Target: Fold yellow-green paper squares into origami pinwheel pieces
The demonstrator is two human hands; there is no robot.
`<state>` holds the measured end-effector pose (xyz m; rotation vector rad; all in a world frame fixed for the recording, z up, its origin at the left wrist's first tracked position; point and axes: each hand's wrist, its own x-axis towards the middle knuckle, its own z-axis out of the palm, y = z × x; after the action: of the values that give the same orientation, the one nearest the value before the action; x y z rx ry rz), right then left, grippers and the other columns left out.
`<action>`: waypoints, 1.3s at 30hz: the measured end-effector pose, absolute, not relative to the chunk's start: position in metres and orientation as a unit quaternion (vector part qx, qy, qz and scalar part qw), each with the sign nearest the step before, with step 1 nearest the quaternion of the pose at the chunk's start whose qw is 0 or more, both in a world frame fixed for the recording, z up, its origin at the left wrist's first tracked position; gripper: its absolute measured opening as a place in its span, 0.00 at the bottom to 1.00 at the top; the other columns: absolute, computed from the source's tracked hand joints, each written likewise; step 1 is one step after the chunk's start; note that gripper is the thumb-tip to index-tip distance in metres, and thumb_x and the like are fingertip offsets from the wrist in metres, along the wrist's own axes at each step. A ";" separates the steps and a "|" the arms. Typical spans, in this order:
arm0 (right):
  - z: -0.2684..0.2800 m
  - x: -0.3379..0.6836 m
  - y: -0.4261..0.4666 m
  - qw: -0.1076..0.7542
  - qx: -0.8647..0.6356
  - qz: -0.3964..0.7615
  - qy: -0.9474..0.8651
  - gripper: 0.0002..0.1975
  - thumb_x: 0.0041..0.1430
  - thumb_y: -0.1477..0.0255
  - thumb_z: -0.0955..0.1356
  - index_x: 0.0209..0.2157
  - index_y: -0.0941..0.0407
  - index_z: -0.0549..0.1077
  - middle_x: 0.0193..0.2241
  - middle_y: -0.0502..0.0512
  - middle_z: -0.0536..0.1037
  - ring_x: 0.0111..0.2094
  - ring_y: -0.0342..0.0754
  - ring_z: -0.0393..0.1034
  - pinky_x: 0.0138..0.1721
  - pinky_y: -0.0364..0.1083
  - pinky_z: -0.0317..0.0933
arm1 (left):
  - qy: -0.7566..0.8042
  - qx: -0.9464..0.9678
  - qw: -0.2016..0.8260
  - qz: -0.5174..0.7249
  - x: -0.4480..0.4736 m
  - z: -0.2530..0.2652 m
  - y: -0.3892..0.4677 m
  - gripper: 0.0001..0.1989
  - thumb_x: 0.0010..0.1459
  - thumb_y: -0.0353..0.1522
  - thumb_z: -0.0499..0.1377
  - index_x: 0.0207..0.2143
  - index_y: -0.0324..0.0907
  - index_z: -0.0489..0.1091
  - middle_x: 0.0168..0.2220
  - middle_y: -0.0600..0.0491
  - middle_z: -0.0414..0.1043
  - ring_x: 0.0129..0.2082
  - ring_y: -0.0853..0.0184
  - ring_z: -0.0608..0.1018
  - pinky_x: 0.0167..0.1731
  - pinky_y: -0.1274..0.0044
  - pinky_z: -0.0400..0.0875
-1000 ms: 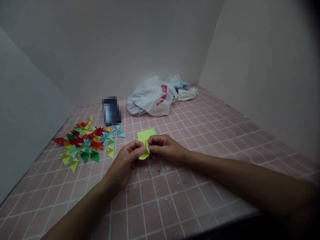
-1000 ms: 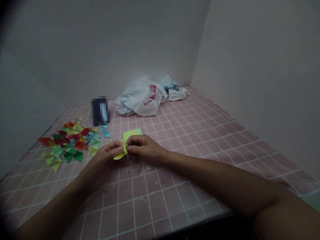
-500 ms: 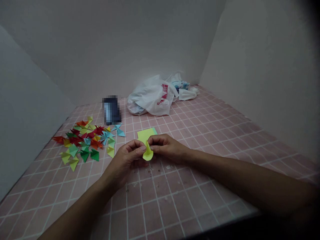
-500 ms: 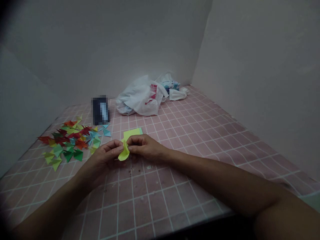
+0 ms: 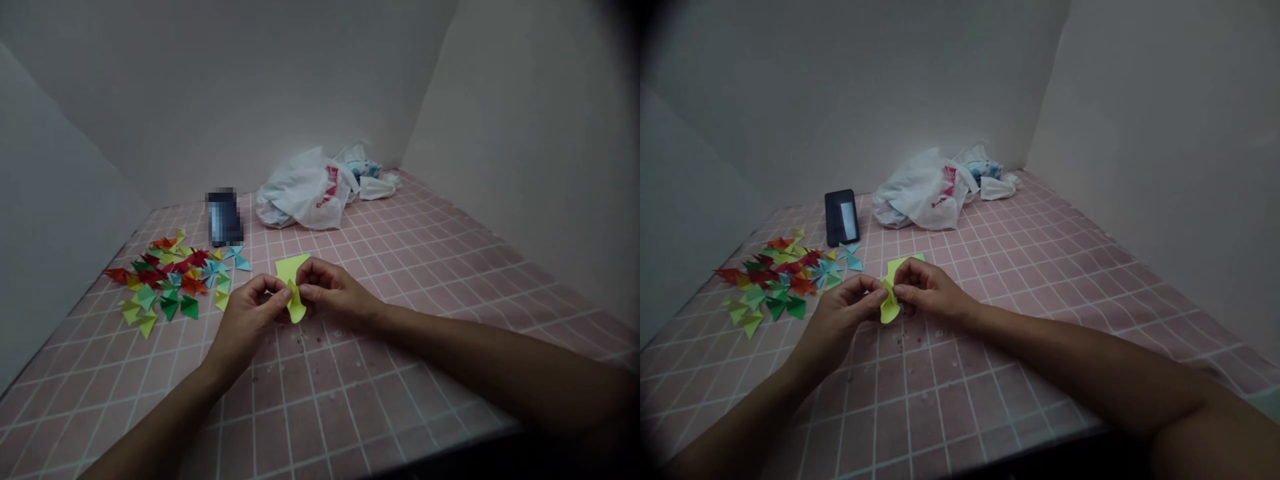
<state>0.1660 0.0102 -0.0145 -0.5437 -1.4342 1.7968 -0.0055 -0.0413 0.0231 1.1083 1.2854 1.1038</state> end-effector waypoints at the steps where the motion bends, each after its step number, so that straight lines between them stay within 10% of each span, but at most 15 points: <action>1: -0.014 0.166 0.010 0.383 -0.216 0.700 -0.563 0.12 0.58 0.65 0.72 0.35 0.56 0.67 0.28 0.46 0.71 0.24 0.39 0.65 0.27 0.41 0.62 | 0.539 0.465 0.528 0.463 -0.006 0.022 -0.041 0.12 0.49 0.38 0.68 0.28 0.41 0.72 0.24 0.56 0.74 0.22 0.70 0.76 0.24 0.78 0.72; 39: -0.009 0.168 0.005 0.357 -0.295 0.606 -0.647 0.08 0.59 0.68 0.68 0.30 0.58 0.73 0.22 0.48 0.72 0.24 0.41 0.66 0.28 0.42 0.59 | 0.560 0.537 0.461 0.430 -0.008 0.014 -0.039 0.10 0.52 0.38 0.65 0.30 0.40 0.73 0.28 0.55 0.72 0.28 0.69 0.71 0.30 0.77 0.65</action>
<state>0.1682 0.0054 -0.0087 -0.7607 -1.6703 1.5651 -0.0077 -0.0390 0.0139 1.3219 1.3777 1.0575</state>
